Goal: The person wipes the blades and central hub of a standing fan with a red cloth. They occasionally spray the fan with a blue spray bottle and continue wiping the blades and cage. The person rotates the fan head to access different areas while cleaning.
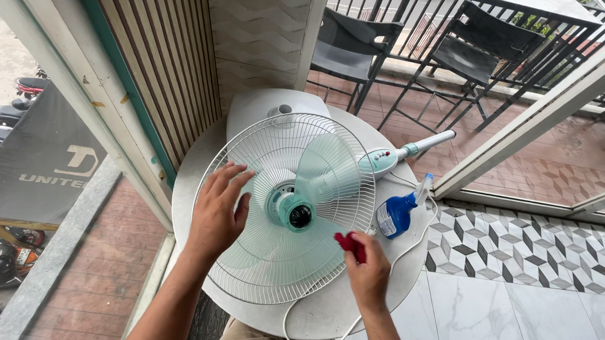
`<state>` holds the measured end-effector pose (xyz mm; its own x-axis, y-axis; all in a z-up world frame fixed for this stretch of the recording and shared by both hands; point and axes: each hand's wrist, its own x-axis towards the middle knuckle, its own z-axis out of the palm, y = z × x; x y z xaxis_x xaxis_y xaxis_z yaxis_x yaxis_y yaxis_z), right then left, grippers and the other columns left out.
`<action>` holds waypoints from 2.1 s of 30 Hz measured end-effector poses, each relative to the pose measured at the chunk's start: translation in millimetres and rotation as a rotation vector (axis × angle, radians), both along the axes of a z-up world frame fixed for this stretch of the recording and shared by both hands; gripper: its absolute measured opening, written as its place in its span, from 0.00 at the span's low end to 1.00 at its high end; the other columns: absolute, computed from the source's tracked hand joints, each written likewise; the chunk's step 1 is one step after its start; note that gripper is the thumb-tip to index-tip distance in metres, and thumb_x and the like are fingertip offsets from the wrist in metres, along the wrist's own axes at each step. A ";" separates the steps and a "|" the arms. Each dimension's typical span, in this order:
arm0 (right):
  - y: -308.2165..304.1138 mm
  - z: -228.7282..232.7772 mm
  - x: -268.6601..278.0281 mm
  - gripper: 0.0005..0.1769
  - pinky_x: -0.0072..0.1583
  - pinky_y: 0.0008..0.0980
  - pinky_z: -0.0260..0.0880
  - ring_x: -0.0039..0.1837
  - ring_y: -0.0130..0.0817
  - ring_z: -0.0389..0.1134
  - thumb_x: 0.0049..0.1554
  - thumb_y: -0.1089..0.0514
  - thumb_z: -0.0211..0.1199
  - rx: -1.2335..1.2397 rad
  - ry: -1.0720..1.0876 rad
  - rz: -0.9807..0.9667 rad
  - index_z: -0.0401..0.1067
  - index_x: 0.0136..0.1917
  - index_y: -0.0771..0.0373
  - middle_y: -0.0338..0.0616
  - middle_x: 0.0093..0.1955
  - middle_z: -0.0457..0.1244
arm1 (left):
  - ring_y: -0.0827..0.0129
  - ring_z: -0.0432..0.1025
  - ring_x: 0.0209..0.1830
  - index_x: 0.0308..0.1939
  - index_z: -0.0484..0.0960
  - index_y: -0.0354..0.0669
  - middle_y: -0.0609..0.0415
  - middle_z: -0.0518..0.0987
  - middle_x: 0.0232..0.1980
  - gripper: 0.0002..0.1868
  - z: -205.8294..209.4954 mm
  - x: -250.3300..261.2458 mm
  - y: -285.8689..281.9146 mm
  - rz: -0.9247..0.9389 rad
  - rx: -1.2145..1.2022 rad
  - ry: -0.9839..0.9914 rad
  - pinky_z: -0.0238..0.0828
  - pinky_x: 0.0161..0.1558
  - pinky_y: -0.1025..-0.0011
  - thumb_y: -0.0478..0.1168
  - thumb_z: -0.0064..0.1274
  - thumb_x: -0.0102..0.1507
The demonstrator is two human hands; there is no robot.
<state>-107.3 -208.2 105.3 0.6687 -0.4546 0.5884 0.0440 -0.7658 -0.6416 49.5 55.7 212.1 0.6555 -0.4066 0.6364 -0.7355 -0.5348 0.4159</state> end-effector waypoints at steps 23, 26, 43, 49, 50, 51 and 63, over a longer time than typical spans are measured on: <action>96.7 24.1 64.2 0.14 0.81 0.50 0.47 0.73 0.39 0.66 0.65 0.58 0.55 -0.781 -0.037 0.472 0.78 0.60 0.60 0.44 0.65 0.69 | 0.52 0.40 0.85 0.71 0.70 0.41 0.45 0.53 0.82 0.34 -78.5 13.5 -4.2 0.128 0.138 -0.012 0.35 0.80 0.50 0.24 0.40 0.59; 98.2 30.3 90.7 0.17 0.80 0.49 0.51 0.74 0.42 0.65 0.65 0.59 0.54 -0.767 -0.041 0.442 0.76 0.64 0.64 0.49 0.67 0.68 | 0.50 0.40 0.85 0.71 0.70 0.40 0.44 0.53 0.82 0.32 -83.3 7.9 0.4 0.111 0.079 0.002 0.35 0.80 0.49 0.27 0.40 0.61; 39.5 56.4 71.3 0.18 0.61 0.39 0.75 0.58 0.45 0.72 0.53 0.72 0.62 -0.373 -0.208 0.302 0.78 0.58 0.65 0.49 0.59 0.70 | 0.40 0.33 0.83 0.75 0.60 0.39 0.34 0.44 0.82 0.37 -116.5 -20.3 -4.2 0.216 0.140 0.015 0.30 0.78 0.43 0.49 0.48 0.64; 17.2 76.9 123.8 0.14 0.58 0.39 0.73 0.56 0.46 0.72 0.51 0.71 0.63 -0.079 -0.088 0.101 0.77 0.51 0.64 0.47 0.53 0.70 | 0.38 0.29 0.83 0.76 0.57 0.37 0.31 0.40 0.82 0.38 -129.6 -26.7 -6.5 0.238 0.174 0.017 0.26 0.77 0.42 0.48 0.47 0.65; 32.9 71.8 123.6 0.13 0.58 0.40 0.72 0.56 0.46 0.71 0.51 0.71 0.64 -0.115 -0.100 0.101 0.77 0.50 0.63 0.47 0.53 0.70 | 0.37 0.29 0.83 0.76 0.57 0.36 0.31 0.40 0.82 0.38 -130.1 -26.4 -7.0 0.241 0.182 0.016 0.26 0.77 0.42 0.48 0.46 0.65; 48.3 66.8 122.0 0.11 0.58 0.41 0.72 0.56 0.47 0.70 0.51 0.71 0.64 -0.151 -0.112 0.101 0.78 0.48 0.63 0.46 0.52 0.70 | 0.37 0.28 0.83 0.76 0.57 0.35 0.30 0.40 0.82 0.38 -130.6 -25.8 -7.2 0.245 0.190 0.015 0.26 0.77 0.42 0.48 0.46 0.65; 20.8 58.2 114.0 0.09 0.57 0.40 0.72 0.53 0.43 0.71 0.53 0.67 0.63 -0.211 -0.050 0.239 0.79 0.47 0.64 0.44 0.50 0.70 | 0.35 0.27 0.83 0.77 0.53 0.33 0.27 0.38 0.82 0.39 -139.5 -26.1 -2.6 0.235 0.181 0.010 0.24 0.77 0.41 0.48 0.46 0.66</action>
<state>6.7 -187.4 163.5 0.7098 -0.1529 0.6876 0.2659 -0.8458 -0.4625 23.4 53.2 72.7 0.7512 -0.3489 0.5603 -0.5788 -0.7563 0.3049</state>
